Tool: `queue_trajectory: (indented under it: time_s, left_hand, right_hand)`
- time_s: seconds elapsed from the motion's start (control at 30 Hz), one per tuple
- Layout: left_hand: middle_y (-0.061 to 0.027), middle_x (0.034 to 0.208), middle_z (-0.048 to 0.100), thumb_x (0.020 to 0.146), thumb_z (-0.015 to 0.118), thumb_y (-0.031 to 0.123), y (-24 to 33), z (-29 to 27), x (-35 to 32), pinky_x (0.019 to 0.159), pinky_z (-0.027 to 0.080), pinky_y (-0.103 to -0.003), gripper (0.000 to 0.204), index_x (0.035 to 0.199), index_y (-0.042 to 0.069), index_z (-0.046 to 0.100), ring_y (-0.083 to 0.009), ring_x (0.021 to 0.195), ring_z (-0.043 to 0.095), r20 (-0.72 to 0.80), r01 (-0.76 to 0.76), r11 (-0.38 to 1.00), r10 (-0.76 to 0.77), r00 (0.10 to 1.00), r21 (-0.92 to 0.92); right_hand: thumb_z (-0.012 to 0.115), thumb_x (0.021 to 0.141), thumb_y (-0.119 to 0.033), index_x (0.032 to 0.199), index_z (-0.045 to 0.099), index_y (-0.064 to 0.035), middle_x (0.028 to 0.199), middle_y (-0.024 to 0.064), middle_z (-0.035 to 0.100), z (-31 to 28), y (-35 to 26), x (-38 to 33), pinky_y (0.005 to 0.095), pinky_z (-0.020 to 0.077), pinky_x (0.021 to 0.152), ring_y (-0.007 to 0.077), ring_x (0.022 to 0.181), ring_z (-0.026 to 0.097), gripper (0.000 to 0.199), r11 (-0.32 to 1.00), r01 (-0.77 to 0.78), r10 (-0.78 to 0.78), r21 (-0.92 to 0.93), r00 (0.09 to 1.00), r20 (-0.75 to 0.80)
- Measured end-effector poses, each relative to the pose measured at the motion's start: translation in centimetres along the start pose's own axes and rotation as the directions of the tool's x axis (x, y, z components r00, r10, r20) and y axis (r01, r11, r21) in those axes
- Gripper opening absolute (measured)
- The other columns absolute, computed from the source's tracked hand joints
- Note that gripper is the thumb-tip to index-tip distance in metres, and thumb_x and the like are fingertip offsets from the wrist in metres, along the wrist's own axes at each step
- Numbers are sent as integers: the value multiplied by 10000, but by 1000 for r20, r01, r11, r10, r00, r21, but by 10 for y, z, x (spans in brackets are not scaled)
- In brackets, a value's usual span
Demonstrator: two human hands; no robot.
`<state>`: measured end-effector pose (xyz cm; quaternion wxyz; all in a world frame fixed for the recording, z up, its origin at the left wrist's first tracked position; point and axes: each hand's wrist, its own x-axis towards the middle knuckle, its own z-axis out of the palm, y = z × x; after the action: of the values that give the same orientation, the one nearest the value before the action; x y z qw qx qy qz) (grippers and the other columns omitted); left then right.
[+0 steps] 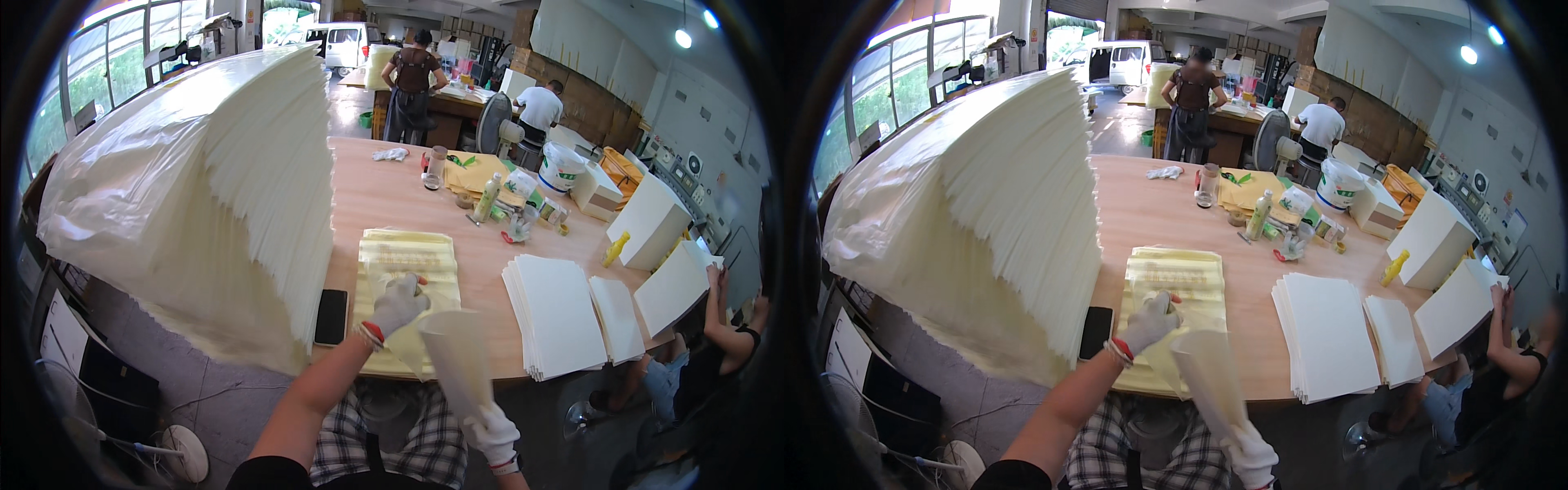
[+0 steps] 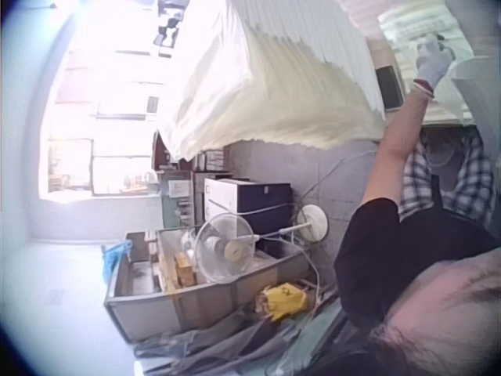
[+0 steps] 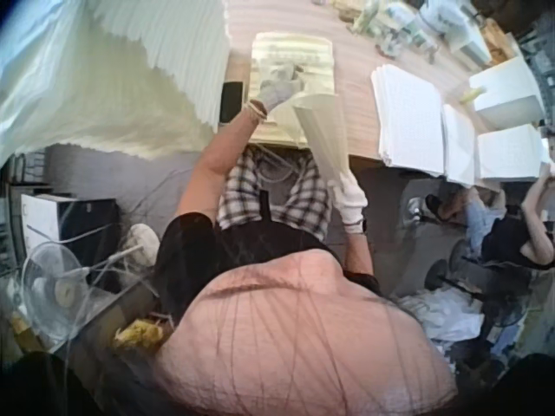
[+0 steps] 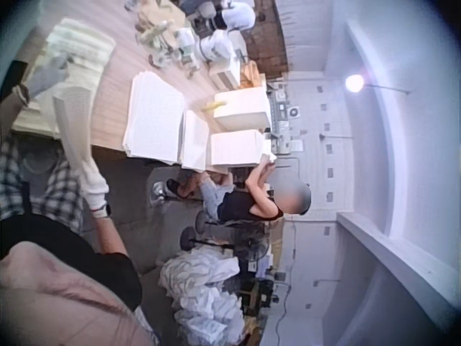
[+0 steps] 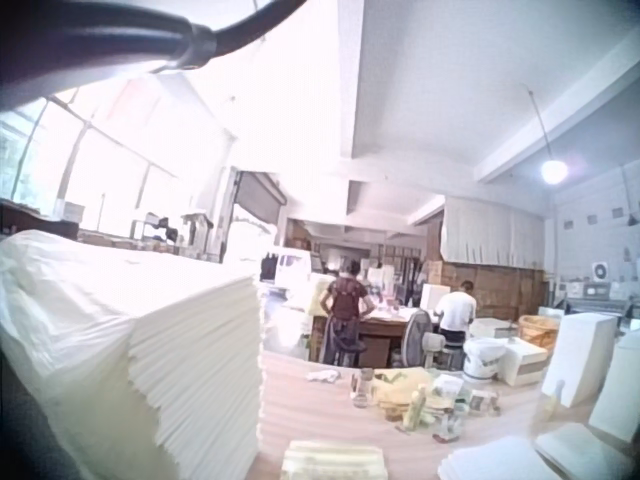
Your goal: The person sits at a table and repeatedly picks up white rectangular sheets, places them into yellow plastic sleeves, and stacks the wrapped items. The person also handles stacks of unwrapped sheets and sleeves on the table.
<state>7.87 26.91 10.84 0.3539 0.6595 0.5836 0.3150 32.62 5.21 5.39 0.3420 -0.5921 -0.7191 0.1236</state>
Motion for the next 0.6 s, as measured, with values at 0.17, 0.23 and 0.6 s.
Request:
queue_trajectory:
  time_s: [0.17, 0.23, 0.6]
  left_hand:
    - [-195, 875, 570, 692, 614, 221, -21, 111, -75, 936, 371, -510, 364, 1007, 48, 554, -405, 885, 551, 211, -654, 698, 620, 756, 292]
    - [-181, 880, 606, 685, 612, 181, 12, 118, -110, 928, 385, -479, 430, 1078, 22, 545, -407, 908, 547, 208, -646, 759, 622, 755, 77]
    - [-126, 917, 569, 800, 508, 72, -147, 84, -53, 762, 492, -406, 437, 1235, 82, 471, -267, 806, 589, -185, -422, 501, 781, 596, 756]
  right_hand:
    - [642, 740, -258, 952, 610, -102, 937, 129, 639, 44, 10, 50, 394, 508, 651, 335, 760, 630, 265, 916, -132, 286, -380, 877, 385]
    - [644, 751, -268, 959, 570, -80, 984, 142, 615, 97, 114, 42, 419, 505, 647, 333, 801, 629, 290, 965, -147, 217, -218, 912, 348]
    - [501, 876, -249, 1300, 354, -137, 953, 189, 635, 121, 75, 126, 504, 474, 650, 372, 823, 629, 463, 815, -453, 529, -362, 837, 142]
